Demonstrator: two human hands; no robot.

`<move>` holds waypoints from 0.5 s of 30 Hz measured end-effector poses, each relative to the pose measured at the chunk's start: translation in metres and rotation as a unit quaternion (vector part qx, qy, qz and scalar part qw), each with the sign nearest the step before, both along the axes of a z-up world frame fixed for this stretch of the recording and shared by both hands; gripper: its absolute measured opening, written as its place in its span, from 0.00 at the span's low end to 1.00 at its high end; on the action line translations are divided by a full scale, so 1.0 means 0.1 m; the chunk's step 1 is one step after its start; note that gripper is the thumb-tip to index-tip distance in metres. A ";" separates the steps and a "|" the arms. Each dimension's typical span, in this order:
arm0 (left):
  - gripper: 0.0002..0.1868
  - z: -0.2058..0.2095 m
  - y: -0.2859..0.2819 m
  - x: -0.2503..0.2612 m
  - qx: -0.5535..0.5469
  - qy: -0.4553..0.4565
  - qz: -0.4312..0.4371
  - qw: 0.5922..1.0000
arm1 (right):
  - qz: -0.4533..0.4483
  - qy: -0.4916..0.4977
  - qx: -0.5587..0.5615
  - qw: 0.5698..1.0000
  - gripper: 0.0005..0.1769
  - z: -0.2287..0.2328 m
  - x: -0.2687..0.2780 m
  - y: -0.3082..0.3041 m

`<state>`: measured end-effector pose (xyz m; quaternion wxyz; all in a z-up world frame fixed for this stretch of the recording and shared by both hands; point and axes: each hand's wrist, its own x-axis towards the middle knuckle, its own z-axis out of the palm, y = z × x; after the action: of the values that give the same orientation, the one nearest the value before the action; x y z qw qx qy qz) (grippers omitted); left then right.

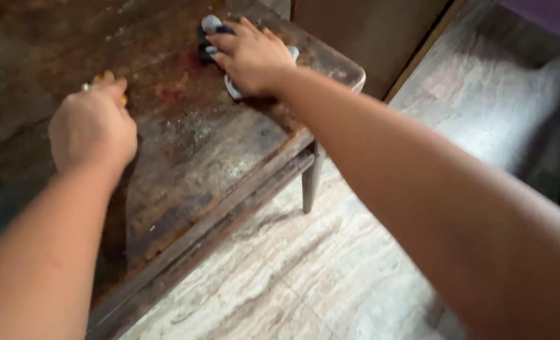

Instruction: The person scrubs a wooden table surface using a cloth and soapy water from a green plastic jug. They repeatedly dip the cloth into the jug, wring it out, and wipe the table top and edges. The person also briefly wipes a nearby white table before returning to the wooden table.

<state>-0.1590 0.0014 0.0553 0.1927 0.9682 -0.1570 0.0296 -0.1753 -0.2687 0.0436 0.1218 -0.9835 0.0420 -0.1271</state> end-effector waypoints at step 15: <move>0.20 0.02 -0.03 -0.61 0.087 -0.016 0.102 0.991 | 0.045 0.008 -0.021 0.999 0.28 0.14 -1.13 1.57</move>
<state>-0.2196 -0.0016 0.0576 0.1015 0.9916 -0.0626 0.0506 -0.2885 -0.1114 0.0571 0.1058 -0.9878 -0.0036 -0.1143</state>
